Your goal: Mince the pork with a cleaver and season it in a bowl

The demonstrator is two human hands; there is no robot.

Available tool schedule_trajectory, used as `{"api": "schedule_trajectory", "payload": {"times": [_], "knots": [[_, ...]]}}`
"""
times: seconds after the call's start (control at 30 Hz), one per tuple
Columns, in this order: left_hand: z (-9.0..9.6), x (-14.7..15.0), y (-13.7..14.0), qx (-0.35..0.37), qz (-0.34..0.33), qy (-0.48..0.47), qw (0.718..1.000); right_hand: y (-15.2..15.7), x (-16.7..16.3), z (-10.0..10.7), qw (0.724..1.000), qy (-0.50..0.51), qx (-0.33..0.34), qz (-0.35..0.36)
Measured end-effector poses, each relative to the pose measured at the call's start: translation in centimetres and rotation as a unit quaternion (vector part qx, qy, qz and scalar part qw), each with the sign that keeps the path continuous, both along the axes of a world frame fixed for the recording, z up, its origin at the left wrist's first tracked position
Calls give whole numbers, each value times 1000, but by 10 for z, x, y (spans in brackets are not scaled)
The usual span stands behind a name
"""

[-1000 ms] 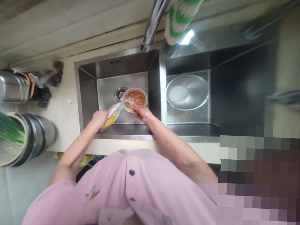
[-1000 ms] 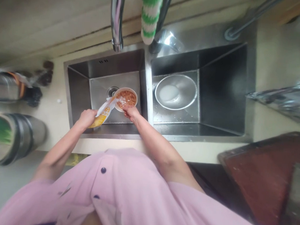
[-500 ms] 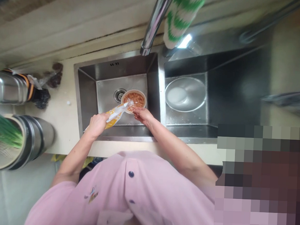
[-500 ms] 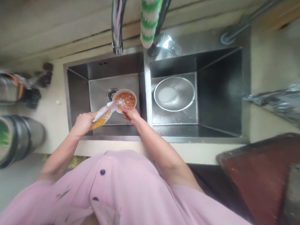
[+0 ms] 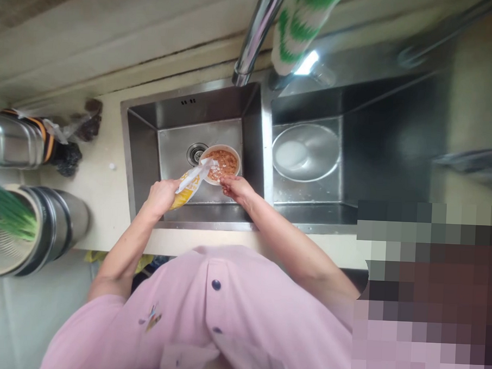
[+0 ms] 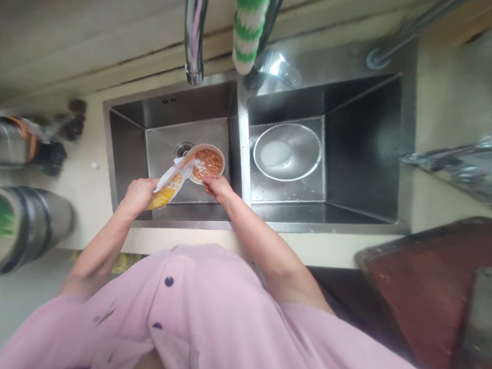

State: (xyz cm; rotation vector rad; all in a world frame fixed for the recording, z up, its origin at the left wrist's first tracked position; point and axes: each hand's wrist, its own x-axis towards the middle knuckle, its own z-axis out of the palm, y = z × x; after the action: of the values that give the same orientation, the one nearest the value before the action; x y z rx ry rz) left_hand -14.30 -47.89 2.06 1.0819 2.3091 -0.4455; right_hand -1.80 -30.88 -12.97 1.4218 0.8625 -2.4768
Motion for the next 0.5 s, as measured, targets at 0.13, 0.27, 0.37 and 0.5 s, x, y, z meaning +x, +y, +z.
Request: {"api": "schedule_trajectory", "payload": {"times": [0.13, 0.27, 0.37, 0.5], "knots": [[-9, -2, 3, -12, -2, -6, 1000, -1, 0, 2, 1000, 3, 1, -7], [-24, -4, 1, -41, -1, -16, 999, -1, -1, 2, 1000, 0, 2, -1], [-29, -5, -2, -39, -7, -6, 999, 0, -1, 2, 1000, 3, 1, -1], [-27, -7, -6, -49, -9, -8, 999, 1, -1, 4, 1000, 2, 1, 2]]}}
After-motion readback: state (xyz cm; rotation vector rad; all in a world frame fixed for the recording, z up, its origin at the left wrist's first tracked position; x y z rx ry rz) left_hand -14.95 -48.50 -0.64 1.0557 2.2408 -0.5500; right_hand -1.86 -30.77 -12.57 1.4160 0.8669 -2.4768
